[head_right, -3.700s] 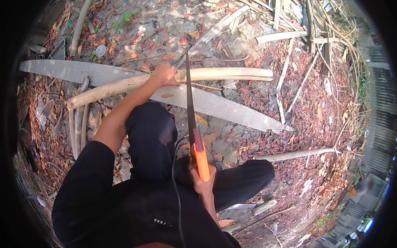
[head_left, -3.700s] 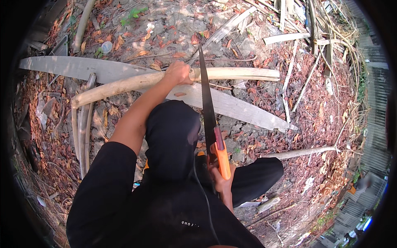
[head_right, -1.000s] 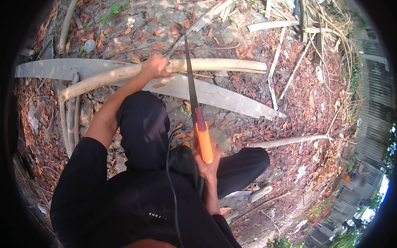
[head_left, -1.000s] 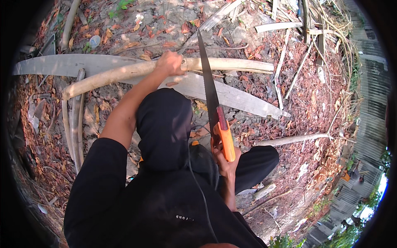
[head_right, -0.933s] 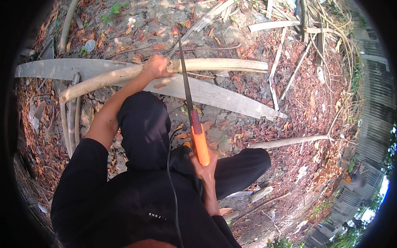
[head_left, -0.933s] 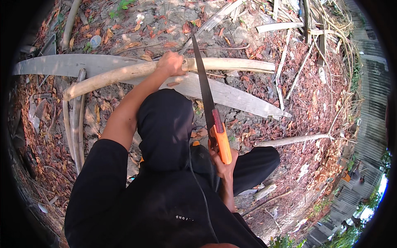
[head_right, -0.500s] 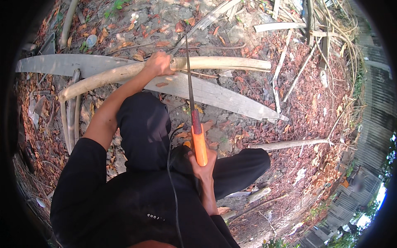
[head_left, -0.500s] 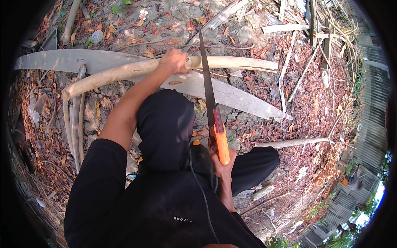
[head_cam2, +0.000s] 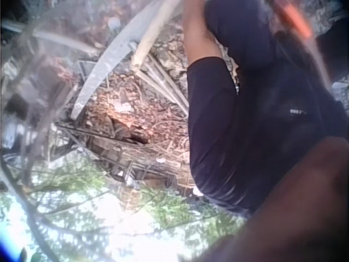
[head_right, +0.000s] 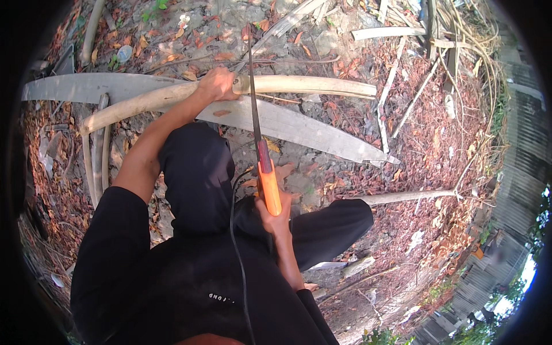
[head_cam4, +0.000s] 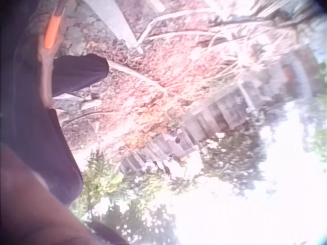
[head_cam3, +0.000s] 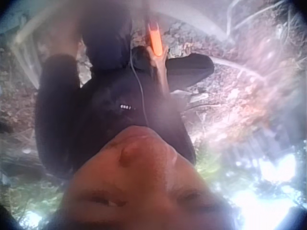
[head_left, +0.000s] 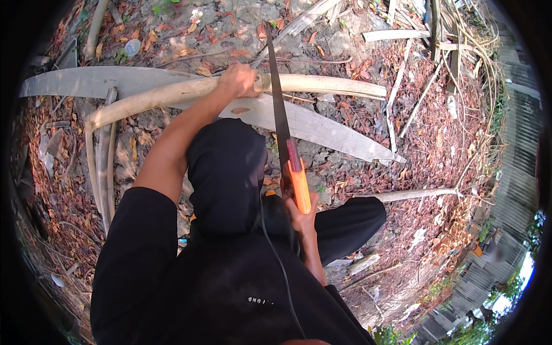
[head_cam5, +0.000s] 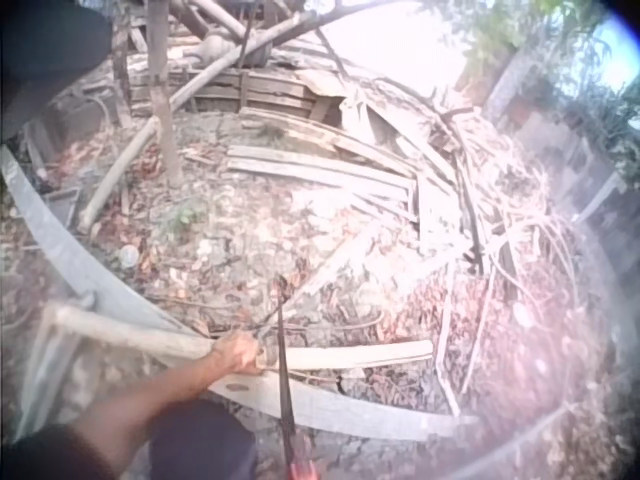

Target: The person sits on the ground and uses a hand saw to cut a long piece of light-colored wood resting on a larger plank. The person holds the wood with their left hand and saws with their right hand, periodically adjusting the wood's position.

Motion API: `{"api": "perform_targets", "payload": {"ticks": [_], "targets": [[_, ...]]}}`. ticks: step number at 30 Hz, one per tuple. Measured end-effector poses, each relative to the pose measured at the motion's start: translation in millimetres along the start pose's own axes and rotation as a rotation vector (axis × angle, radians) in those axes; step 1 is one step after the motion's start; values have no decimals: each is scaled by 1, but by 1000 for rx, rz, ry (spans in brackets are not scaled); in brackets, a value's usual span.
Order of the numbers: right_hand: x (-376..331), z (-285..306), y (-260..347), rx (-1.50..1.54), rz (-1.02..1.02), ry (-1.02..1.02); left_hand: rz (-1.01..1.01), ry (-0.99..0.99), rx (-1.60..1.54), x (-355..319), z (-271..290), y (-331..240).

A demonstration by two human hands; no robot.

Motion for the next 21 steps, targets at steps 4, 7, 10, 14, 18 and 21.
{"api": "perform_targets", "payload": {"ticks": [4, 7, 10, 14, 18, 21], "targets": [[-35, 27, -4, 403, -249, 31, -19, 32, -21, 3, 4, -5], [57, -13, 6, 78, 6, -39, 20, 131, -55, 5, 6, -13], [64, -16, 7, 177, -110, 26, 3, 159, -11, -2, -8, -10], [-29, 6, -2, 99, -55, 12, -12, 96, 0, -2, -3, -5], [14, -11, 14, -162, 131, -22, 28, 95, -3, -1, 2, -10], [69, -32, 32, -209, 262, -87, 70, 214, -8, 8, -4, 0]]}}
Point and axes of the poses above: each hand's wrist, its own x-axis towards the middle knuckle, its own z-axis out of the back of the hand, y = z × x, the point moved 10 cm from there along x, towards the middle knuckle, and after that the axes turned 9 degrees about -y, right-handed, at the moved point
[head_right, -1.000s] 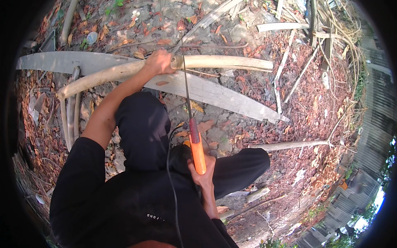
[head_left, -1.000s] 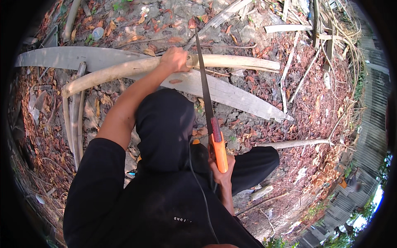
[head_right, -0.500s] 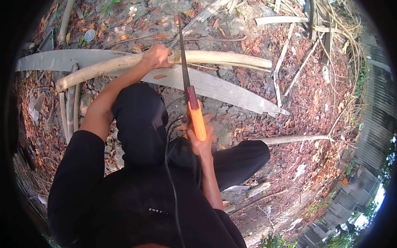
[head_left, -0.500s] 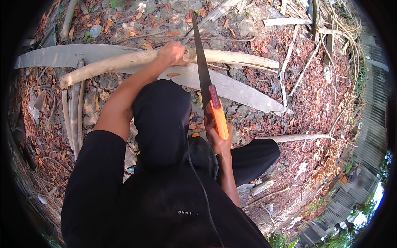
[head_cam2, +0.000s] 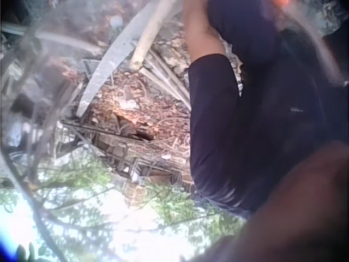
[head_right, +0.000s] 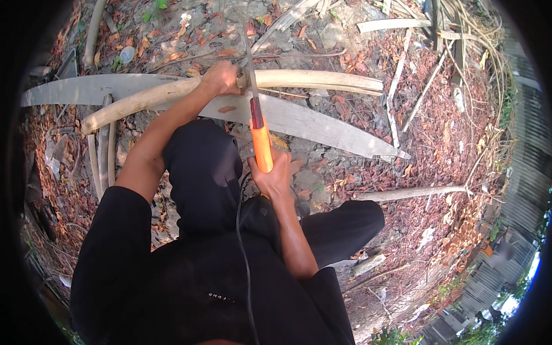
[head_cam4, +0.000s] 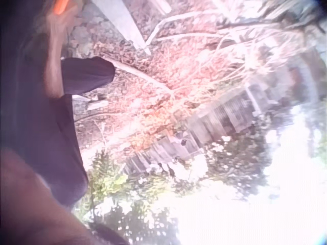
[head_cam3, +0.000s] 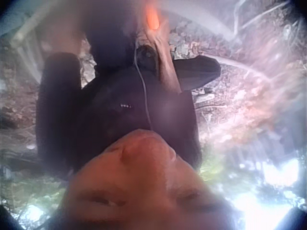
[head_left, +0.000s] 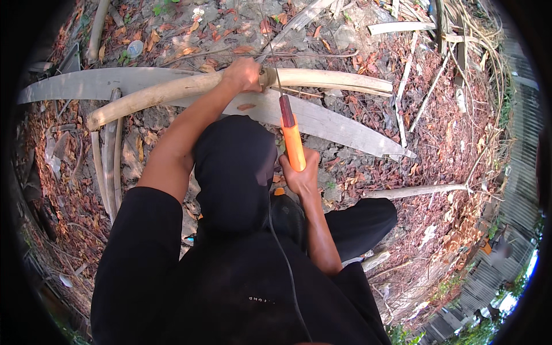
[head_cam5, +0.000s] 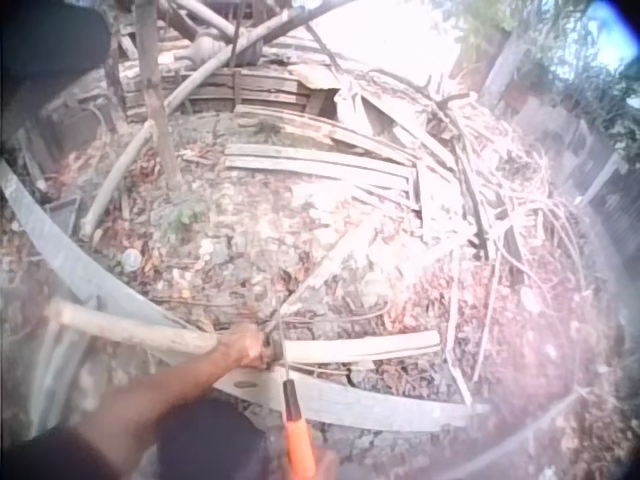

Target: The person sits on the ground and uses a hand saw to cut a long piece of light-colored wood resting on a larger plank. The person holds the wood with their left hand and saws with their right hand, periodically adjusting the wood's position.

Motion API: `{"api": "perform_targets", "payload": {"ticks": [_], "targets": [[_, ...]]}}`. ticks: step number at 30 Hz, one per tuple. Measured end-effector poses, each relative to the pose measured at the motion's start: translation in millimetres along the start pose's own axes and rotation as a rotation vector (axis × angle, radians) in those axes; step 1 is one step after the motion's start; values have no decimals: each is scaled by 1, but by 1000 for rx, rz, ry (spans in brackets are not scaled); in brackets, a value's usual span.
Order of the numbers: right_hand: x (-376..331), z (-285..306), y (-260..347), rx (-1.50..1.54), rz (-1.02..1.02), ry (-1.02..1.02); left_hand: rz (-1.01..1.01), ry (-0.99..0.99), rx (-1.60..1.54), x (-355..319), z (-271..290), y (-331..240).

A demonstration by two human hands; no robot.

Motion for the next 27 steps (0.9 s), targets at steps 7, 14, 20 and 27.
{"api": "perform_targets", "payload": {"ticks": [7, 14, 20, 27], "targets": [[-78, 50, -15, 354, -346, 71, -115, -236, -17, -7, 0, -2], [-9, 13, -32, 372, -378, 109, -183, -294, -8, -8, -1, -5], [-68, 43, -22, 315, -344, 72, -70, -164, 14, -7, 12, -6], [-45, 18, -29, 275, -279, 12, -67, -101, -26, -12, 5, -10]]}}
Point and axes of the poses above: each hand's wrist, its own x-axis towards the middle knuckle, its own z-axis out of the back of the hand, y = z × x, the point moved 10 cm from there along x, towards the middle knuckle, and after that the axes turned 9 degrees about -y, right-handed, at the moved point
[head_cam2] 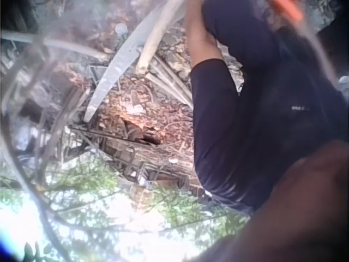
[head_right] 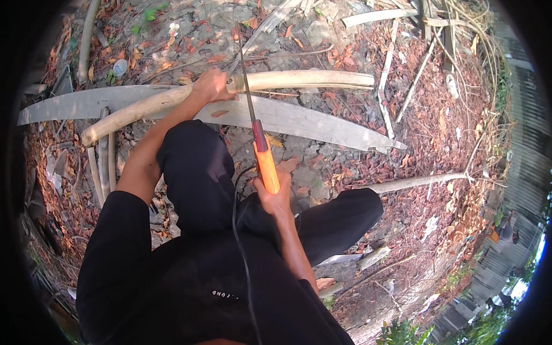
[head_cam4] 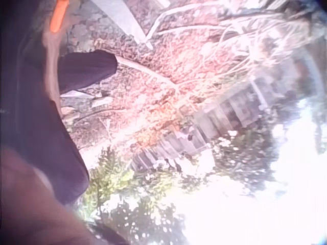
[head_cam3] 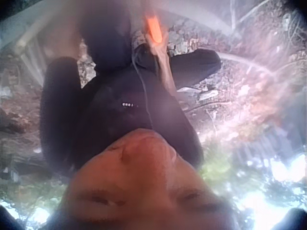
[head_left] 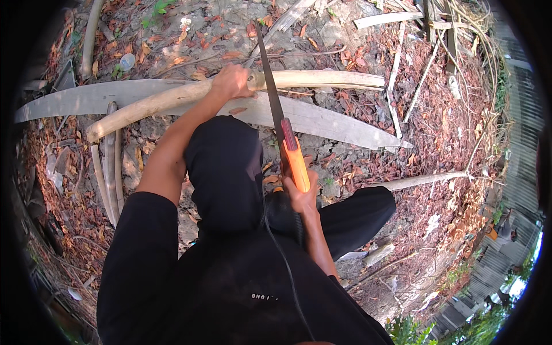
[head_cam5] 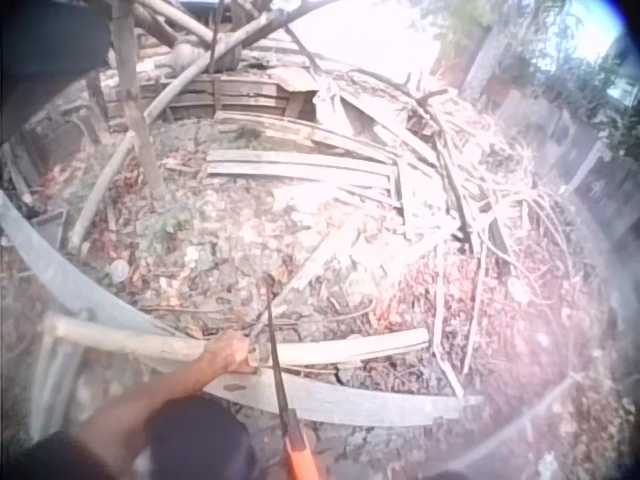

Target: The person sits on the ground and uses a hand saw to cut a long piece of light-colored wood resting on a larger plank. The person holds the wood with their left hand and saws with their right hand, periodically adjusting the wood's position.

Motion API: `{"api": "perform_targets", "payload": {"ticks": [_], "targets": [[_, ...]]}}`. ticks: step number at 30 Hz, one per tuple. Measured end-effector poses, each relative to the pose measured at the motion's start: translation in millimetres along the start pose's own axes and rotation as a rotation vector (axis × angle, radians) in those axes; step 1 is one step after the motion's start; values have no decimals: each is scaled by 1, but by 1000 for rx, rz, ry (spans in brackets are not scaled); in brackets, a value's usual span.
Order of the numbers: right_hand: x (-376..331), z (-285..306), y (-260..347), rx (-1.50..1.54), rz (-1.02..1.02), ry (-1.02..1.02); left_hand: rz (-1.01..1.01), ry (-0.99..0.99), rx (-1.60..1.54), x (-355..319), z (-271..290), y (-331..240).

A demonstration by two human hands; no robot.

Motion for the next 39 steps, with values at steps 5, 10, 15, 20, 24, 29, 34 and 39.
{"api": "perform_targets", "payload": {"ticks": [5, 10, 15, 20, 24, 29, 34, 39], "targets": [[-40, 20, 16, -32, 45, 56, -15, -101, 21, -2, 4, -1], [50, -15, 20, 25, 7, -5, -19, -128, 7, 6, -3, 8], [-61, 32, -1, -94, 145, 29, 6, -82, 19, -2, 4, 5], [32, -11, 10, -143, 251, -45, -22, -75, 0, 10, 2, -8], [37, -4, -4, 73, -23, 35, -70, -116, 58, 7, 7, 0], [-44, 26, 9, 41, 78, 20, -23, -108, 77, 0, 5, -2], [52, -39, 38, -317, 408, -62, -4, -37, 48, 19, 1, -3], [-21, 10, -10, 108, 80, -6, 8, -18, 25, 6, 4, 4]]}}
Point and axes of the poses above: each hand's wrist, its own x-axis towards the middle knuckle, its own z-axis out of the back of the hand, y = z × x, the point moved 10 cm from there along x, towards the middle knuckle, and after that the axes turned 9 degrees about -y, right-handed, at the moved point
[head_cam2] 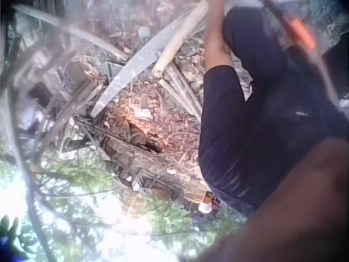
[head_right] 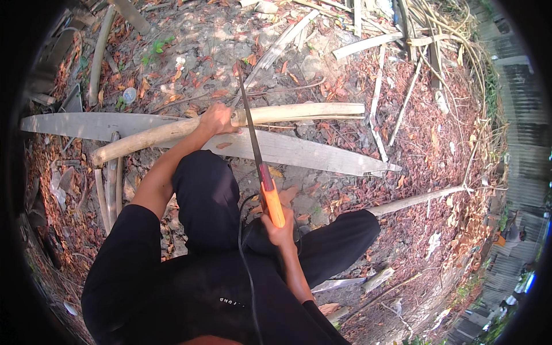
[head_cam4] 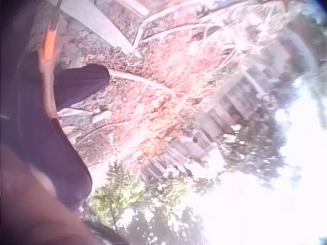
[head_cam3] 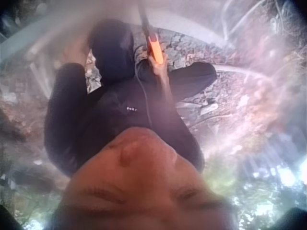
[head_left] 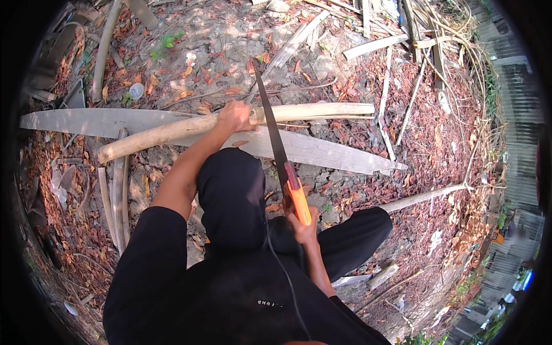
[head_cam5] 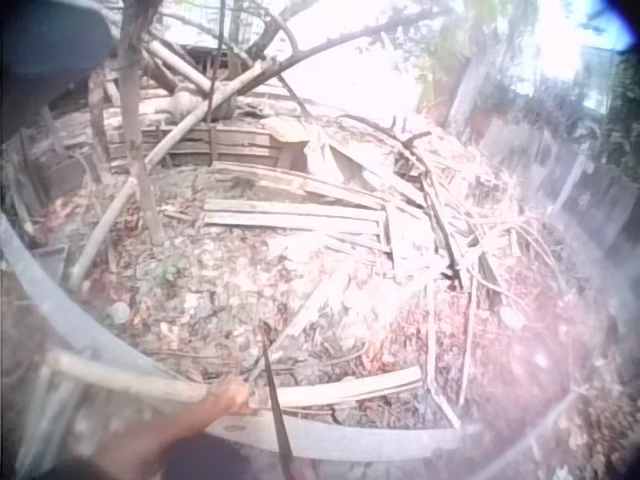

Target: The person sits on the ground and uses a hand saw to cut a long piece of light-colored wood resting on a larger plank. The person holds the wood with their left hand and saws with their right hand, periodically adjusting the wood's position.

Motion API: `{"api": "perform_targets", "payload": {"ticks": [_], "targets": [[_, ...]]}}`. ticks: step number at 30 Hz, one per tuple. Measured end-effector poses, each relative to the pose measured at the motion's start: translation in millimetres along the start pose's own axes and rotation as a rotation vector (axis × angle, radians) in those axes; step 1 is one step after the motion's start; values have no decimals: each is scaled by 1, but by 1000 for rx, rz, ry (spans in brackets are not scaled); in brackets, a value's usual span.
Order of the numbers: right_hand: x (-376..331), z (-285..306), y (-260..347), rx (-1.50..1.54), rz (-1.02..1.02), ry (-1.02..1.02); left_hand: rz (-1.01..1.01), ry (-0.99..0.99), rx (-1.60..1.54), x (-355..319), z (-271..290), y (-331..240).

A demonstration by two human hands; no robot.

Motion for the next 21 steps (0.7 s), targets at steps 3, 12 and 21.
{"api": "perform_targets", "payload": {"ticks": [3, 12, 21], "targets": [[-34, 14, -20, 170, -284, 34, 12, 14, 8, -16, 1, -4], [28, -6, -12, 75, -98, 1, -12, 24, 30, -5, 0, -3], [87, -27, -12, -1, -66, -29, -33, -22, 42, -2, -1, -13]]}}
Point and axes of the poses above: each hand's wrist, its own x-axis towards the middle knuckle, its own z-axis out of the back of the hand, y = z × x, the point moved 10 cm from there along x, towards the middle knuckle, and after that the axes turned 9 degrees about -y, right-handed, at the moved point
